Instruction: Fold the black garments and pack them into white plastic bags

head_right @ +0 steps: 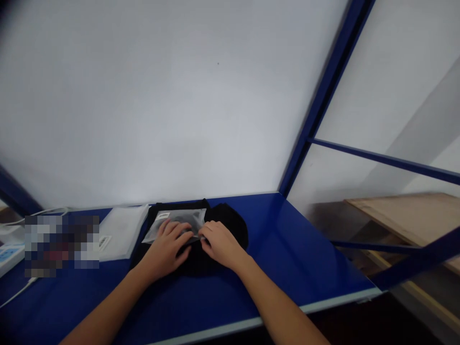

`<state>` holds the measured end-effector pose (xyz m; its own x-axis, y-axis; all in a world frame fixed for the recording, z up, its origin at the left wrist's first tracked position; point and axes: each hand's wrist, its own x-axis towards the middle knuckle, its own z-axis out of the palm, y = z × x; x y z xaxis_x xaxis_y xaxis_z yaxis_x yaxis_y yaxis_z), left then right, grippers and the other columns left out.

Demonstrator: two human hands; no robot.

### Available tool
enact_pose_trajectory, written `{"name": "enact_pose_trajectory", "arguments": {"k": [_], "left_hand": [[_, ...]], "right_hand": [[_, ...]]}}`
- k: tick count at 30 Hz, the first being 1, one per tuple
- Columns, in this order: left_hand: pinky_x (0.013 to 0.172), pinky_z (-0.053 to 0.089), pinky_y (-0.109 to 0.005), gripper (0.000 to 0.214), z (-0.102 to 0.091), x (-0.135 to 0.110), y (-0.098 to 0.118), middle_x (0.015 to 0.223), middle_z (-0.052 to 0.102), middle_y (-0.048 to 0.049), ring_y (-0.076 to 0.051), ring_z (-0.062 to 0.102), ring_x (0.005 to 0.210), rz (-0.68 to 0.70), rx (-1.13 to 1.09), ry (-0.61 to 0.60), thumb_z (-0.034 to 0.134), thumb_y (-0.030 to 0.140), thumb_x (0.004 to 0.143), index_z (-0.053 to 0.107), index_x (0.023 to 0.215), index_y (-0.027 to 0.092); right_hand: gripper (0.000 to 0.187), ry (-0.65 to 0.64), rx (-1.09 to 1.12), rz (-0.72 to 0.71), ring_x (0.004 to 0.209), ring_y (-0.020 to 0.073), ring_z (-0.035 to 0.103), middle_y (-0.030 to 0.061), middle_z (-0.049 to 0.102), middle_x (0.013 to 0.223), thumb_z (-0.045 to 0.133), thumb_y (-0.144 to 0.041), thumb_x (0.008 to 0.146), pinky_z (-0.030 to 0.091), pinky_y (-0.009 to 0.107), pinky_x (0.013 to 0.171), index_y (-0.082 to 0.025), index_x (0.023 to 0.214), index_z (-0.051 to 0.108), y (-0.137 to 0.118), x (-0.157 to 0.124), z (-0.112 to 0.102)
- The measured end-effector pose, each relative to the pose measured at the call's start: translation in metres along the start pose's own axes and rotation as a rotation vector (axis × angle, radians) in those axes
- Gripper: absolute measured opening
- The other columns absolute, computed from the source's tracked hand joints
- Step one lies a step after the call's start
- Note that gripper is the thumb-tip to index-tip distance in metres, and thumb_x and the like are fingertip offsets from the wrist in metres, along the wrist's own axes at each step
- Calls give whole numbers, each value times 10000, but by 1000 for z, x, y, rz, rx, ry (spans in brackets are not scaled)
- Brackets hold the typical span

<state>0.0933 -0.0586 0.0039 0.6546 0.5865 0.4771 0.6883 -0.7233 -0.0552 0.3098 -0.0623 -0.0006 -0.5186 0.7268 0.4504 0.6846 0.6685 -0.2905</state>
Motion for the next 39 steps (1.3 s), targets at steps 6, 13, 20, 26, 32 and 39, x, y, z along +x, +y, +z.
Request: {"name": "enact_pose_trajectory", "arguments": {"k": [6,13,20,26,32,39], "left_hand": [[1126,277,-496,219,0,7,10,891,716,-7,-178,608,869,-17,9,202,472,169,980,677,953,241],[1148,248,-495,195,2,3,2,952,733,-18,-184,610,895,5,7,224,519,232,979,678,1089,259],[1180,172,-541,147,1,6,9,940,724,16,-181,582,928,-18,-14,204,572,261,958,703,899,286],[1194,38,-630,161,-13,5,7,1017,710,20,-193,568,999,-25,26,241,594,198,924,705,900,312],[1160,234,-616,172,-40,-2,-27,1167,613,-42,-221,544,1083,-175,-48,357,543,211,943,697,899,275],[1044,474,-437,209,-44,-8,-61,1343,407,-99,-210,587,1107,-376,-428,312,491,319,968,619,866,190]], "right_hand": [[283,200,323,-38,981,194,621,75,652,1046,457,-72,916,532,355,885,-219,1112,598,-5,0,4],[88,320,378,37,853,194,663,51,685,905,572,-218,943,567,336,786,-231,917,656,-5,2,12],[119,343,348,-48,816,187,656,53,680,866,563,-225,959,563,327,747,-227,882,653,-9,1,8],[121,332,394,-8,827,192,647,45,671,868,562,-236,957,551,343,760,-238,870,646,-18,-2,-15],[141,463,642,196,852,195,651,52,669,923,601,-329,939,543,344,755,-231,843,567,-11,-6,-44],[254,359,719,492,654,155,591,5,633,788,580,-450,903,496,274,580,-227,821,489,34,0,-32]]}}
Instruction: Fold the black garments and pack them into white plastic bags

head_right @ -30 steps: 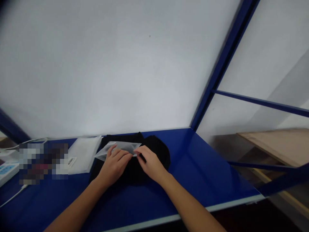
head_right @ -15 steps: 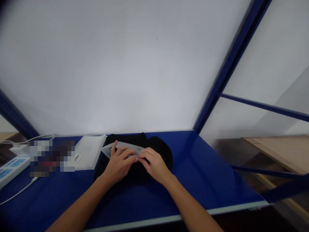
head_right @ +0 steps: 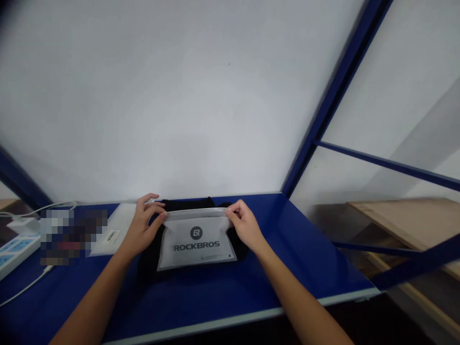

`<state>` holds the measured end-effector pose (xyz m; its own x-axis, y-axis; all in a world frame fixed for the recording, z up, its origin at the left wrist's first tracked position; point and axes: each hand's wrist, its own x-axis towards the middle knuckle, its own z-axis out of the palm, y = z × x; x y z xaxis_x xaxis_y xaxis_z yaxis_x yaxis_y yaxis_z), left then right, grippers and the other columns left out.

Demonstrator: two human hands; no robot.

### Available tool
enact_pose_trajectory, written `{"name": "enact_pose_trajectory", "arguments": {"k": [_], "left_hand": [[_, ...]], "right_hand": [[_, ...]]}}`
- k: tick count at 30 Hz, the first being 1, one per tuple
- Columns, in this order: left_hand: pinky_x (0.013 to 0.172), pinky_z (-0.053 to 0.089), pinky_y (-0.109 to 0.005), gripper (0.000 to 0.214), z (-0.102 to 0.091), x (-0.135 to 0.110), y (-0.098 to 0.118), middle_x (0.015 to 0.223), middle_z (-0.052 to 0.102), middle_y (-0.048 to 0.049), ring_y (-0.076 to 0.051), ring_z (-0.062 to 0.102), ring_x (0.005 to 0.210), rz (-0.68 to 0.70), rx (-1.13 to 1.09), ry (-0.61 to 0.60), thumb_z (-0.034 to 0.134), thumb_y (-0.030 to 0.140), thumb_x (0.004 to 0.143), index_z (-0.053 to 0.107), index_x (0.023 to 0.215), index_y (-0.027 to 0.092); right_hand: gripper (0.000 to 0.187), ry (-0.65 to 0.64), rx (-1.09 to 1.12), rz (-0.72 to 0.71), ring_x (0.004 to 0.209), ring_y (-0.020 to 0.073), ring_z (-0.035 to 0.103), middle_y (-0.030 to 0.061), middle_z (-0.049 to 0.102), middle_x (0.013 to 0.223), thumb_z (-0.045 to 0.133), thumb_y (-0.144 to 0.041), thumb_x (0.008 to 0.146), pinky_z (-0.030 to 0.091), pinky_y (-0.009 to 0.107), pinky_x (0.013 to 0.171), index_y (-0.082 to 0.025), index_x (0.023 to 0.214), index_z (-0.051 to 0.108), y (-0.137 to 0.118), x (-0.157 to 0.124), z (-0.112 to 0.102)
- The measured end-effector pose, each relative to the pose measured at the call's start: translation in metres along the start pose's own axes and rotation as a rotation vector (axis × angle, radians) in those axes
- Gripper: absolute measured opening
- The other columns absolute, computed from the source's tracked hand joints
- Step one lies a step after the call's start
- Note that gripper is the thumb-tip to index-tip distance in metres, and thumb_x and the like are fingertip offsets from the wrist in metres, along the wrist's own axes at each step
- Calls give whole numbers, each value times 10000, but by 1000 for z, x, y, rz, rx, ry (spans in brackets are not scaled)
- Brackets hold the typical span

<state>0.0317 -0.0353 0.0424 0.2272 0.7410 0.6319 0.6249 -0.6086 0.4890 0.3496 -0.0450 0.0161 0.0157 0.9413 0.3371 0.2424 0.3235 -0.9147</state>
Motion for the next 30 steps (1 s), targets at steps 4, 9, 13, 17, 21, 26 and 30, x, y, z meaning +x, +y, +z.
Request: {"name": "enact_pose_trajectory", "arguments": {"k": [4,9,13,17,21,26,30], "left_hand": [[1095,428,-481,197,29,-7,-10,1322,491,-124,-264,506,1269,-136,92,-25,483,306,961,606,1055,184],[1148,377,-446,393,64,-19,-3,1459,496,-140,-227,451,1373,6,118,-279,349,235,1000,488,1359,158],[1155,331,-524,486,73,-29,1,1530,434,-154,-270,368,1440,-10,247,-613,283,309,1025,398,1472,157],[1164,262,-588,548,72,-36,-2,1593,312,-143,-305,250,1489,-34,403,-721,235,391,1029,351,1512,159],[1145,295,-578,508,67,-23,-4,1544,409,-138,-307,348,1449,1,416,-761,301,360,1008,456,1455,175],[1008,477,-366,413,68,22,-20,1226,711,-80,-229,650,1162,-88,299,-703,325,296,996,695,1167,230],[1118,378,-455,433,78,28,-39,1411,582,-121,-272,502,1342,-142,337,-570,366,279,970,610,1313,180]], "right_hand": [[119,-40,-390,25,816,215,647,53,664,882,556,-322,898,534,374,742,-204,910,548,15,12,14],[371,-232,-738,-273,1274,293,527,162,601,1331,503,-352,976,395,513,1063,-165,1295,535,-9,5,55],[693,-556,-872,-291,1437,336,343,200,423,1523,444,-590,972,260,569,1165,-110,1471,410,-10,-9,80],[781,-603,-911,-254,1481,329,250,202,324,1576,358,-634,979,207,535,1202,-61,1510,347,1,-17,81],[755,-615,-881,-236,1479,333,254,200,329,1574,381,-603,983,200,531,1204,-72,1518,340,3,-18,78],[819,-663,-824,-195,1485,346,226,225,299,1582,435,-635,950,171,534,1206,-60,1522,322,-2,-22,76],[1072,-742,-727,-200,1502,381,135,209,196,1621,628,-762,753,106,569,1208,-145,1553,270,-8,-33,65]]}}
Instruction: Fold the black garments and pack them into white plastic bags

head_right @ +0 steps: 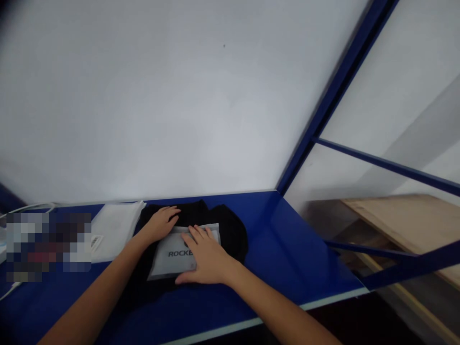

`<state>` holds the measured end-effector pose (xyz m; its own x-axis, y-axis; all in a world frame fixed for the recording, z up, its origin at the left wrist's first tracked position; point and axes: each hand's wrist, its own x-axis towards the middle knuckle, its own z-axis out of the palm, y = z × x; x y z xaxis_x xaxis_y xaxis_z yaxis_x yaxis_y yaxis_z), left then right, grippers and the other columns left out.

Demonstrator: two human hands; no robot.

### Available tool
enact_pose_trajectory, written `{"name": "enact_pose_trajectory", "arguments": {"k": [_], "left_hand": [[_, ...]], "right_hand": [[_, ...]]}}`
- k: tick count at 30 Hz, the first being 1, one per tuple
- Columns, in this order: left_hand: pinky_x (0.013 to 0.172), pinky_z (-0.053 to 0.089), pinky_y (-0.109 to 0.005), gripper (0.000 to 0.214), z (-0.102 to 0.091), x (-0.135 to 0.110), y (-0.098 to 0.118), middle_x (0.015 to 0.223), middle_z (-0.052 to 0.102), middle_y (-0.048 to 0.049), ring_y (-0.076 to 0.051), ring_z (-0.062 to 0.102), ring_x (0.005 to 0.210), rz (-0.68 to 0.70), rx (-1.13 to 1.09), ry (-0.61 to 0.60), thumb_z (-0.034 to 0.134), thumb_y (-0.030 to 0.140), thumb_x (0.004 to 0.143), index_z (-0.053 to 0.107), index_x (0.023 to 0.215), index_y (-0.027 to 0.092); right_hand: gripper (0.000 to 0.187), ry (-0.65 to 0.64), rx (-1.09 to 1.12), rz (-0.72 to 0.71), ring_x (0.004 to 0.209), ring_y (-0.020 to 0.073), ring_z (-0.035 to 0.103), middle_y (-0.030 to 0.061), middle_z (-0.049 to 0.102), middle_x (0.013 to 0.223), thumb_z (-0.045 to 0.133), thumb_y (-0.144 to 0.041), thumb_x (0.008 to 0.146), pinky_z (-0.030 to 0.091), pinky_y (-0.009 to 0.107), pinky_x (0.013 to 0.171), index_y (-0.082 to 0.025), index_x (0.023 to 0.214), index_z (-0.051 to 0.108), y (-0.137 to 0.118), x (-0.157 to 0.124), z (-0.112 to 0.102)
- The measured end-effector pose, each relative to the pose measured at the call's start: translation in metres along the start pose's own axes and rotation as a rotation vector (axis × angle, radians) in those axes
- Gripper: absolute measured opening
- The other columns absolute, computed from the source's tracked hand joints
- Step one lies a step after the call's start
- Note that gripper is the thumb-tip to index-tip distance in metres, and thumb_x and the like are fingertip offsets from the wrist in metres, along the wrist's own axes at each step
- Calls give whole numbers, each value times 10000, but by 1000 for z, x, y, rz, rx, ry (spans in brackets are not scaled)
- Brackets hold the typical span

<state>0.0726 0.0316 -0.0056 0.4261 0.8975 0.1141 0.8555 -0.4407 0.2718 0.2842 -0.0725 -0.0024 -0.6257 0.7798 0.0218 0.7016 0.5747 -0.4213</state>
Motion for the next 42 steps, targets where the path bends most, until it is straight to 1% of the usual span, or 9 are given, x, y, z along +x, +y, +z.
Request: {"name": "enact_pose_trajectory", "arguments": {"k": [4,9,13,18,22,26,29,34,42], "left_hand": [[1146,292,-563,476,19,-14,-6,1543,423,-103,-313,323,1459,-11,17,-4,357,323,984,514,1422,220],[1173,259,-534,551,17,-33,-2,1549,415,-77,-266,275,1483,-29,-117,-67,185,443,1036,499,1433,226],[1176,259,-534,528,16,-45,3,1546,415,-101,-276,283,1479,-17,-103,-76,215,383,1035,471,1449,177],[1180,254,-536,488,18,-61,10,1568,385,-93,-286,275,1482,85,21,-67,352,278,993,441,1467,204],[1190,218,-567,516,17,-68,18,1583,353,-112,-314,256,1486,75,91,-58,371,337,992,418,1480,176],[1193,174,-606,525,17,-69,19,1579,362,-115,-321,263,1482,66,112,-45,369,351,993,394,1492,191],[1196,201,-582,512,16,-68,16,1569,384,-107,-300,293,1473,49,43,-33,385,309,981,408,1480,196],[1200,209,-564,445,13,-69,10,1490,501,-110,-289,367,1434,-16,-8,37,384,269,974,521,1387,179],[1188,160,-623,471,16,-49,-2,1531,440,-129,-317,328,1451,3,54,2,439,348,965,502,1406,194]], "right_hand": [[940,-28,47,-18,1509,362,116,142,219,1630,729,-614,766,108,571,1211,-256,1537,328,-6,-20,-5],[535,-4,106,-15,1443,306,348,111,461,1517,630,-446,923,233,502,1205,-242,1410,545,-19,-40,-19],[275,96,195,-38,1140,231,642,75,716,1203,530,-311,987,459,377,1034,-230,1174,715,-32,-53,-57],[299,339,114,75,818,206,700,27,764,906,471,-333,1010,522,317,782,-225,951,743,-28,-20,-103],[312,568,-154,36,1207,241,607,85,674,1287,467,-270,1011,450,374,1044,-204,1244,664,-7,66,-71],[341,324,-305,-51,1290,225,552,111,614,1373,486,-181,988,404,380,1111,-174,1299,627,12,139,-17],[417,240,-314,-77,1345,261,499,137,575,1412,555,-188,952,396,447,1115,-164,1367,561,22,154,1],[524,240,-322,-114,1441,293,355,163,397,1548,502,-234,976,287,543,1170,-157,1486,409,31,110,-10],[414,246,-124,-155,1258,262,555,123,618,1351,516,-402,991,434,474,1070,-210,1351,584,30,-47,-20]]}}
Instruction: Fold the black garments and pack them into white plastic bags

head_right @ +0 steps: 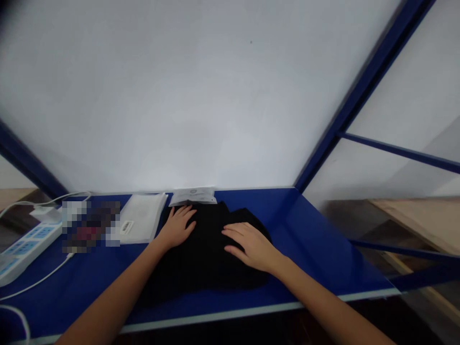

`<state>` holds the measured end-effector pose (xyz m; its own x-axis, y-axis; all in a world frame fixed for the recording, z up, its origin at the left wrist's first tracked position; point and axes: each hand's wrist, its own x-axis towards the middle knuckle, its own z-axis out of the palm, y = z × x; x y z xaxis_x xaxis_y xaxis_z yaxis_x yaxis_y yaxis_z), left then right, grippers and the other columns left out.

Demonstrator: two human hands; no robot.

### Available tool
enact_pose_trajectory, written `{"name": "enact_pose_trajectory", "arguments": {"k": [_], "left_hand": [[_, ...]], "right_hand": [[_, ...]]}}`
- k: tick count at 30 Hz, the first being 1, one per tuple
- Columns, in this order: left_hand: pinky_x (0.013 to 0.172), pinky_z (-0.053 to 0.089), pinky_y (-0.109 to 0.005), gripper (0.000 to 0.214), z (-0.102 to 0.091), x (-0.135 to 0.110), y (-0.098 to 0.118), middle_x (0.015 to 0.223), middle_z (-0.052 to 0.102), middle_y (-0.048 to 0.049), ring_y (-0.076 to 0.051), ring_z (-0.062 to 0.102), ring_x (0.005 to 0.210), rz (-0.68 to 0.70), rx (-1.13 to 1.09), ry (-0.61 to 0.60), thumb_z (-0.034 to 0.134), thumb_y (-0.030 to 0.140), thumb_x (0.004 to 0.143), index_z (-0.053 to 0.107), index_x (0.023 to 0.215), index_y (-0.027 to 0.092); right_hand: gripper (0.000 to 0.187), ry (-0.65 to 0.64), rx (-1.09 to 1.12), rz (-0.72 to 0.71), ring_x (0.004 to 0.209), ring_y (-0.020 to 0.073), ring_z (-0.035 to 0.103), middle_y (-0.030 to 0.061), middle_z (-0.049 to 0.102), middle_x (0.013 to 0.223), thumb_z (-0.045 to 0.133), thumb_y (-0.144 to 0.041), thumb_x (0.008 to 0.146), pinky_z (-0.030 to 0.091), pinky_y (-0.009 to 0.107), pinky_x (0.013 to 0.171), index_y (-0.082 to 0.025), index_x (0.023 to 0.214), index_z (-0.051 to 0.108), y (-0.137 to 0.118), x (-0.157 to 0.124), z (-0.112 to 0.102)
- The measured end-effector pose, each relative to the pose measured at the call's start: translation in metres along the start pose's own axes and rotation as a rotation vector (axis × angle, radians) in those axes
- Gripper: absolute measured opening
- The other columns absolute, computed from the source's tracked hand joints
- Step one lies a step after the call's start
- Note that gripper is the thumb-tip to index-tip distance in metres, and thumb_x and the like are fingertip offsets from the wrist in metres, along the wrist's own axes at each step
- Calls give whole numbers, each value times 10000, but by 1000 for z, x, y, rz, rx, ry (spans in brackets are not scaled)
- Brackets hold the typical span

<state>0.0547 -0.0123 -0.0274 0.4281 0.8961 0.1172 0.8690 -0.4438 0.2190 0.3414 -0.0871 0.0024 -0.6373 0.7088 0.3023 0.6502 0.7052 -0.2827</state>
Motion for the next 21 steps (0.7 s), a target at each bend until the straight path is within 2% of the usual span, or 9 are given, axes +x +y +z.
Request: {"name": "enact_pose_trajectory", "arguments": {"k": [3,5,9,12,15,16,18,20,21], "left_hand": [[1187,197,-600,422,-6,1,-1,1498,487,-118,-301,358,1435,32,-23,8,424,314,975,549,1358,188],[1186,245,-554,386,-15,-9,1,1468,523,-104,-280,385,1421,95,-54,9,417,311,984,595,1303,189],[1167,324,-486,374,-40,-57,11,1432,565,-71,-257,399,1414,225,-150,-22,455,422,984,640,1252,239],[1145,362,-506,449,-54,-102,16,1464,534,-65,-282,408,1410,265,-193,-113,567,524,912,615,1299,301],[1141,355,-562,610,-56,-136,15,1472,525,-74,-323,428,1397,269,-174,-162,705,554,792,578,1345,330],[1138,361,-562,611,-55,-144,12,1467,529,-76,-322,446,1384,260,-170,-148,716,532,786,575,1346,331],[1120,406,-516,441,-51,-153,7,1429,568,-77,-292,508,1336,240,-189,-62,659,460,846,631,1262,315],[1078,463,-451,247,-48,-156,2,1342,637,-80,-256,577,1262,209,-240,69,553,397,911,697,1073,277],[1046,491,-427,231,-48,-157,1,1290,669,-82,-247,610,1216,183,-272,137,515,388,927,700,980,260]], "right_hand": [[523,-74,37,14,1316,293,506,128,561,1422,610,-509,922,421,487,1079,-236,1368,577,-9,-35,-5],[583,-105,32,31,1358,309,462,124,509,1476,636,-565,887,402,505,1091,-262,1381,567,-13,-47,-6],[672,-90,16,25,1411,339,386,137,423,1538,687,-623,817,375,541,1100,-269,1376,571,-19,-60,-3],[447,1,6,-5,1394,320,416,131,480,1499,644,-474,912,390,537,1084,-263,1305,631,-22,-67,4],[259,163,8,9,1280,288,540,116,621,1353,529,-323,990,443,518,1025,-257,1164,710,-23,-70,15],[255,216,17,27,1224,281,580,109,661,1290,507,-308,997,461,514,999,-262,1122,724,-23,-70,18],[267,310,40,77,1096,268,640,96,719,1152,480,-308,1003,486,499,945,-266,1070,735,-23,-68,21],[286,387,59,129,960,254,668,89,742,1004,459,-324,1008,501,472,890,-250,1036,734,-24,-64,22],[300,419,60,151,896,246,670,85,741,936,447,-333,1012,504,455,861,-239,1013,732,-25,-62,22]]}}
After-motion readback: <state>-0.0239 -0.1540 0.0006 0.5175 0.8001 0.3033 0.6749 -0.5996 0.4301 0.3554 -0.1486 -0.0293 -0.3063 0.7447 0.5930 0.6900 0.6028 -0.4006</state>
